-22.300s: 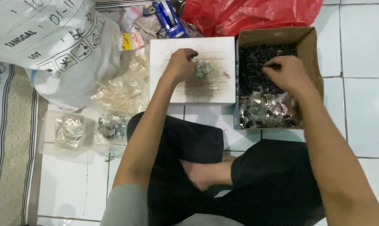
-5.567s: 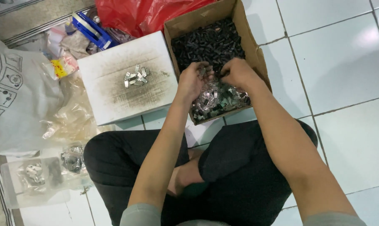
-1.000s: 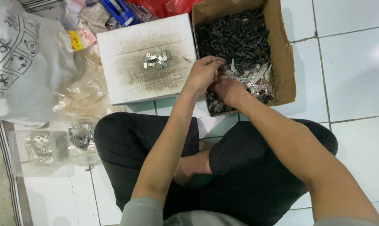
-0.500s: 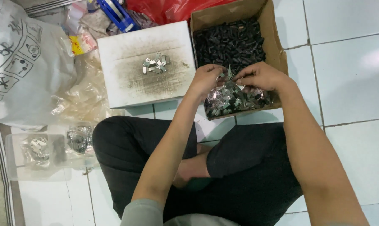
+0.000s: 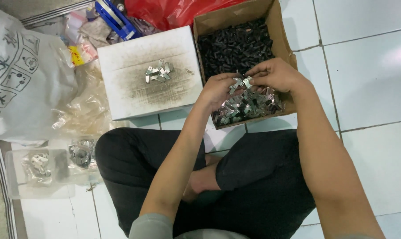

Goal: Sorting and packaging small metal hinges into a cardboard box and plastic bags.

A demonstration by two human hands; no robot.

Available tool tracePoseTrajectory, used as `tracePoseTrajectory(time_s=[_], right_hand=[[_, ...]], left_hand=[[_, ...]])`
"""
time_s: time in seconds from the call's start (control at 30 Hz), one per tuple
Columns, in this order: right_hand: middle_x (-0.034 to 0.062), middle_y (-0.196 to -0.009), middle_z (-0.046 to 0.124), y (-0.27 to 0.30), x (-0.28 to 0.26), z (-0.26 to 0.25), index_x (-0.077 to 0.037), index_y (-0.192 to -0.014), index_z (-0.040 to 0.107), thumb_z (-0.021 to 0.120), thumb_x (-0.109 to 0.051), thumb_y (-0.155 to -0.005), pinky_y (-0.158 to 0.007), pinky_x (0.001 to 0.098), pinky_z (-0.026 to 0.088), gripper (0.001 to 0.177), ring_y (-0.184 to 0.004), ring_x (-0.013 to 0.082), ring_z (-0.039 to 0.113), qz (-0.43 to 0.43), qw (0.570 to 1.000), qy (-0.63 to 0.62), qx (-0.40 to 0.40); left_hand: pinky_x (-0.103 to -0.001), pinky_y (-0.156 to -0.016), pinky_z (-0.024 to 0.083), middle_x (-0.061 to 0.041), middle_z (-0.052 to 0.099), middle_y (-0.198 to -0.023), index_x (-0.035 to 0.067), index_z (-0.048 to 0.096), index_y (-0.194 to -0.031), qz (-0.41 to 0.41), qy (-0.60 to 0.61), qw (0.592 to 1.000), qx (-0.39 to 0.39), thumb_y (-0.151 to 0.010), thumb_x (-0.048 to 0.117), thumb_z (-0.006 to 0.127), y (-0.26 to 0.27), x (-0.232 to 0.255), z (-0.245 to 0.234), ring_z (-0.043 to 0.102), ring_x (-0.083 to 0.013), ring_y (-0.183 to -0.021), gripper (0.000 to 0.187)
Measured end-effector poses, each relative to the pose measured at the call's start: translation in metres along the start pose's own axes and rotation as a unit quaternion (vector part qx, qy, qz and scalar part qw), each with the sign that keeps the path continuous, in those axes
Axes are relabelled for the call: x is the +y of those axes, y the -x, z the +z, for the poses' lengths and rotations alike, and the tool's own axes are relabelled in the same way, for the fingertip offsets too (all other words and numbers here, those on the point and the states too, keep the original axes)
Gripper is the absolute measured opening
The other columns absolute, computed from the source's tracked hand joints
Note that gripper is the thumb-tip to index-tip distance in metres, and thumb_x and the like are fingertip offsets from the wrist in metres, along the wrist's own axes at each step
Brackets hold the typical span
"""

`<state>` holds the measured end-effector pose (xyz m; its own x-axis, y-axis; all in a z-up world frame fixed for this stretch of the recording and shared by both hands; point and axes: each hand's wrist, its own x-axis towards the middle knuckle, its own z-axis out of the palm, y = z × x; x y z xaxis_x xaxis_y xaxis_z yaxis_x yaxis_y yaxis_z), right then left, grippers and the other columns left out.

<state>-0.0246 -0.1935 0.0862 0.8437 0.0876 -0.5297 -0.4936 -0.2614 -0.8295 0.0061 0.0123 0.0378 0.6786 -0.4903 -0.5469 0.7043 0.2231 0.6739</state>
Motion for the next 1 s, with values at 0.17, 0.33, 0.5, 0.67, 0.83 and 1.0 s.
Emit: tracePoseTrajectory(time_s=[0.17,0.33,0.5,0.67,0.83,1.0], right_hand=[[0.0267,-0.098,0.072,-0.013,0.012,0.011,0.008,-0.118,0.07,0.079,-0.001,-0.088,-0.058,0.0421,0.063,0.033,-0.08,0.0353,0.076,-0.025,0.999,0.018,0.029],[0.0184,-0.095,0.071,-0.039,0.036,0.022,0.003,-0.12,0.07,0.085,-0.013,-0.086,-0.047,0.0407,0.058,0.041,-0.079,0.0305,0.074,-0.041,0.996,0.054,0.058],[0.0131,-0.088,0.068,-0.029,0.015,0.039,0.001,-0.112,0.073,0.085,-0.013,-0.087,-0.05,0.0389,0.061,0.031,-0.08,0.0301,0.075,-0.047,0.996,0.023,0.07],[0.0191,-0.086,0.068,-0.03,-0.002,0.059,0.004,-0.11,0.07,0.077,-0.008,-0.094,-0.058,0.038,0.062,0.021,-0.08,0.0328,0.075,-0.071,0.994,-0.035,0.079],[0.0203,-0.085,0.068,-0.04,-0.044,0.092,0.006,-0.109,0.07,0.075,-0.008,-0.096,-0.057,0.0389,0.062,0.02,-0.077,0.0328,0.075,-0.087,0.993,-0.039,0.073],[0.0183,-0.084,0.074,-0.09,-0.058,0.14,0.005,-0.111,0.07,0.073,-0.009,-0.091,-0.053,0.0293,0.06,0.024,-0.068,0.0217,0.075,-0.103,0.993,0.026,0.056]], left_hand=[[-0.042,-0.077,0.063,-0.025,0.067,-0.102,-0.007,0.067,-0.126,0.04,-0.094,0.993,0.05,-0.087,0.001,0.072,-0.017,-0.019,-0.007,0.07,-0.0318,-0.096,0.04],[-0.034,-0.059,0.065,-0.015,0.077,-0.086,0.007,0.079,-0.111,0.082,-0.183,0.972,0.122,-0.078,0.013,0.084,-0.029,-0.025,-0.017,0.076,-0.0218,-0.077,0.033],[-0.038,-0.059,0.067,-0.024,0.076,-0.085,0.0,0.077,-0.107,0.122,-0.145,0.974,0.12,-0.08,0.012,0.084,-0.014,-0.007,-0.018,0.077,-0.0275,-0.073,0.03],[-0.039,-0.073,0.064,-0.016,0.079,-0.098,0.01,0.08,-0.11,0.126,-0.299,0.937,0.127,-0.088,0.026,0.075,0.013,0.033,-0.02,0.078,-0.0292,-0.092,0.028],[-0.041,-0.075,0.066,-0.03,0.074,-0.107,-0.004,0.073,-0.119,0.134,-0.257,0.947,0.137,-0.095,0.011,0.064,0.025,0.065,-0.055,0.078,-0.0344,-0.092,0.03],[-0.041,-0.08,0.065,-0.026,0.074,-0.11,0.0,0.073,-0.121,0.139,-0.407,0.881,0.197,-0.093,0.004,0.061,0.052,0.108,-0.114,0.077,-0.0318,-0.097,0.03]])
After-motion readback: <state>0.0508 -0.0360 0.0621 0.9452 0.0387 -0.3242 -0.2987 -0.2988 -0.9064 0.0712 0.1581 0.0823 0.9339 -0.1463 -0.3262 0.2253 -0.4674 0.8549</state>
